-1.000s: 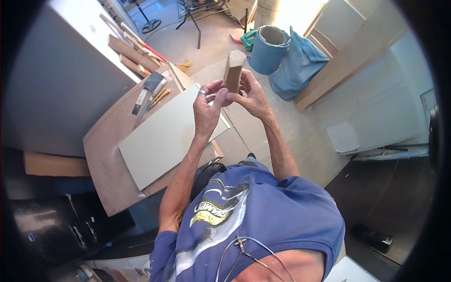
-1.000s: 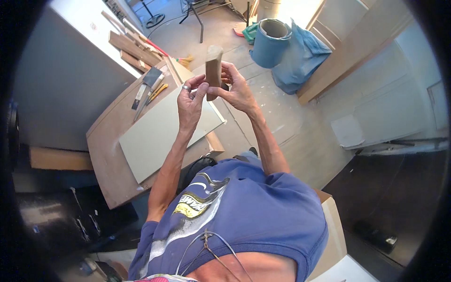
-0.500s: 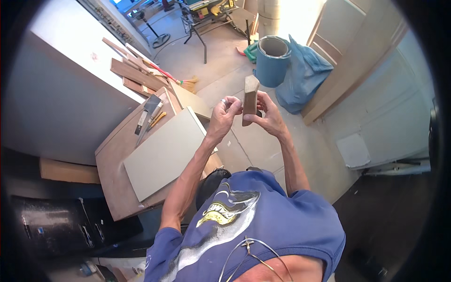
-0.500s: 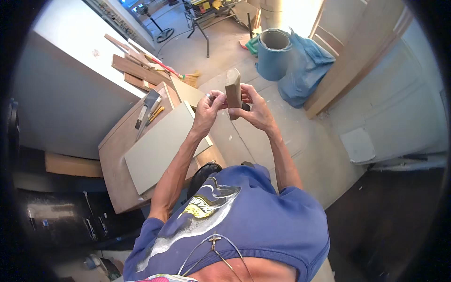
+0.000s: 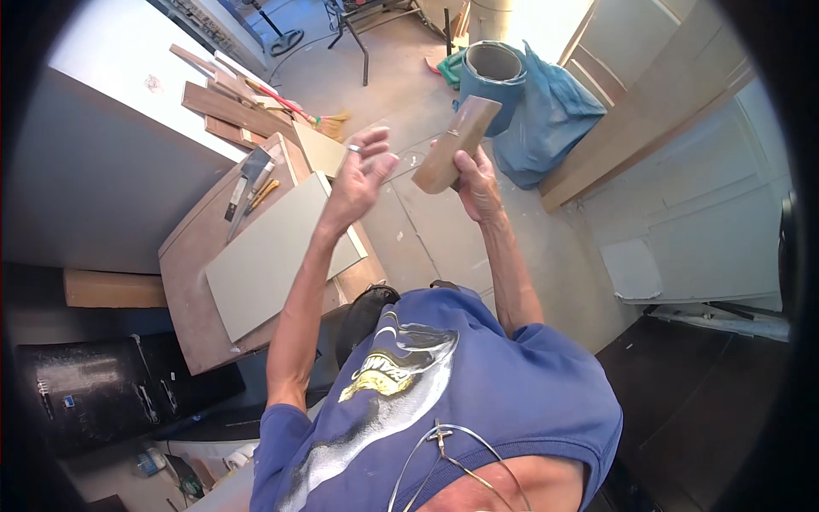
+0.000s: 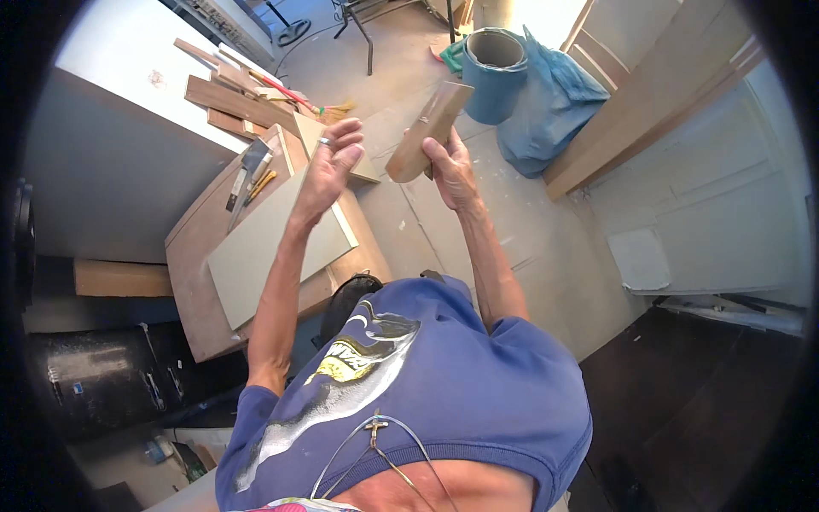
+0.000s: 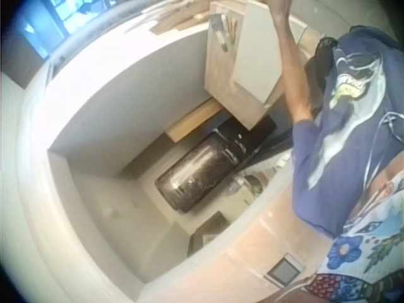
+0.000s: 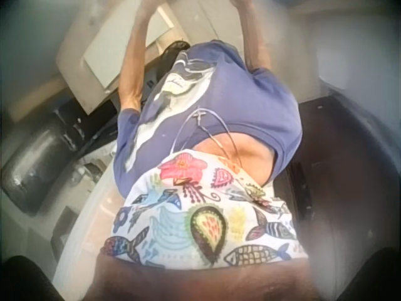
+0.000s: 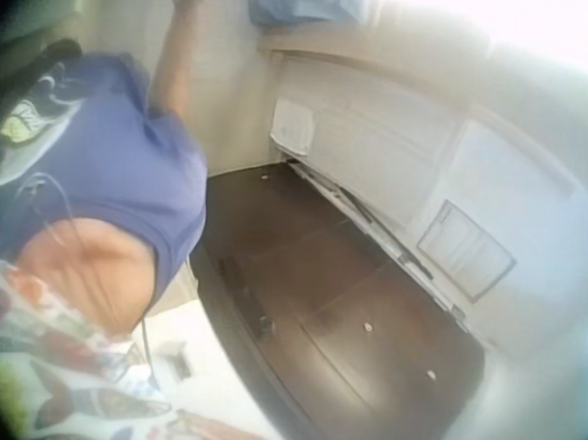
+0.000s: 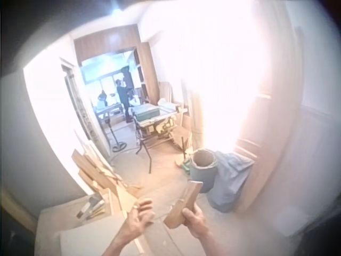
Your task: The person scrapes the edge of a board with a tool, then uses a sanding block to sand the edges and corners of the board.
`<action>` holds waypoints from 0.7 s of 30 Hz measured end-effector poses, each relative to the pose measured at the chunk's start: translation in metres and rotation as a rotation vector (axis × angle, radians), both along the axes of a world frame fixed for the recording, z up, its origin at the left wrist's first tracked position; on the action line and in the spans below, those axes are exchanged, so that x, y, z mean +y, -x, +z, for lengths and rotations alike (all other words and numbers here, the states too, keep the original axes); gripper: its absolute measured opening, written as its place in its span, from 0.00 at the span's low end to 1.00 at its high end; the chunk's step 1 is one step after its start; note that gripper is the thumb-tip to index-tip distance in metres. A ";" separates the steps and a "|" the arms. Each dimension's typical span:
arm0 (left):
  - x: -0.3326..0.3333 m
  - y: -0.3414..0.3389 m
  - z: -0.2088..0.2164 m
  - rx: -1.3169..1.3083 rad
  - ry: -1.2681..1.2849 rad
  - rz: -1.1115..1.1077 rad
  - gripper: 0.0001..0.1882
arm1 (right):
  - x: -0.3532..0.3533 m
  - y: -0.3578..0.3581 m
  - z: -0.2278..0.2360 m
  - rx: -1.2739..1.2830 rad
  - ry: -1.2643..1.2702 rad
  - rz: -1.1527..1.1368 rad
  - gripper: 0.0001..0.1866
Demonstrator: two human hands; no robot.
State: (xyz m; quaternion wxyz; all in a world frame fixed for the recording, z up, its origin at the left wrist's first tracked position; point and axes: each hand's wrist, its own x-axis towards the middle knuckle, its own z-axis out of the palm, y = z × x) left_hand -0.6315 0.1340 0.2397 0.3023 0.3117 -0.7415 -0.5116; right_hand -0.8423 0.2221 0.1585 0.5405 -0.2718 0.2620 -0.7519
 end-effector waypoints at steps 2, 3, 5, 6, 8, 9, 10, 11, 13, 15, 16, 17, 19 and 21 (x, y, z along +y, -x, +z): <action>0.016 0.019 -0.009 0.008 -0.025 -0.061 0.29 | -0.005 -0.007 0.009 0.253 -0.091 -0.161 0.33; 0.016 0.026 -0.020 0.032 -0.073 -0.061 0.30 | -0.008 -0.015 0.016 0.336 -0.124 -0.230 0.33; 0.013 0.035 -0.041 0.083 -0.167 -0.069 0.34 | -0.012 -0.032 0.022 0.519 -0.151 -0.345 0.34; 0.012 0.037 -0.046 0.126 -0.267 -0.087 0.36 | -0.014 -0.038 0.020 0.513 -0.171 -0.322 0.34; 0.014 0.042 -0.049 0.211 -0.471 -0.129 0.39 | -0.018 -0.043 0.011 0.502 -0.215 -0.284 0.33; 0.012 0.039 -0.048 0.233 -0.497 -0.087 0.39 | -0.018 -0.040 0.009 0.625 -0.187 -0.358 0.30; 0.006 0.029 -0.045 0.229 -0.569 -0.118 0.40 | -0.016 -0.040 0.015 0.548 -0.180 -0.284 0.28; 0.001 0.019 -0.040 0.228 -0.642 -0.146 0.41 | -0.010 -0.041 0.027 0.472 -0.174 -0.206 0.26; -0.003 0.007 -0.036 0.233 -0.728 -0.154 0.43 | -0.003 -0.040 0.043 0.477 -0.177 -0.141 0.22; -0.007 -0.001 -0.031 0.263 -0.774 -0.205 0.42 | -0.001 -0.039 0.049 0.639 -0.192 -0.162 0.19; -0.008 -0.003 -0.027 0.280 -0.797 -0.232 0.41 | -0.003 -0.037 0.048 0.727 -0.151 -0.263 0.18; -0.007 -0.006 -0.023 0.297 -0.812 -0.242 0.41 | -0.006 -0.036 0.045 0.814 -0.108 -0.363 0.17; -0.006 -0.009 -0.014 0.334 -0.838 -0.261 0.40 | -0.012 -0.040 0.046 0.947 0.018 -0.526 0.16; -0.006 -0.011 -0.007 0.295 -0.812 -0.234 0.40 | -0.014 -0.033 0.050 1.272 0.147 -0.540 0.17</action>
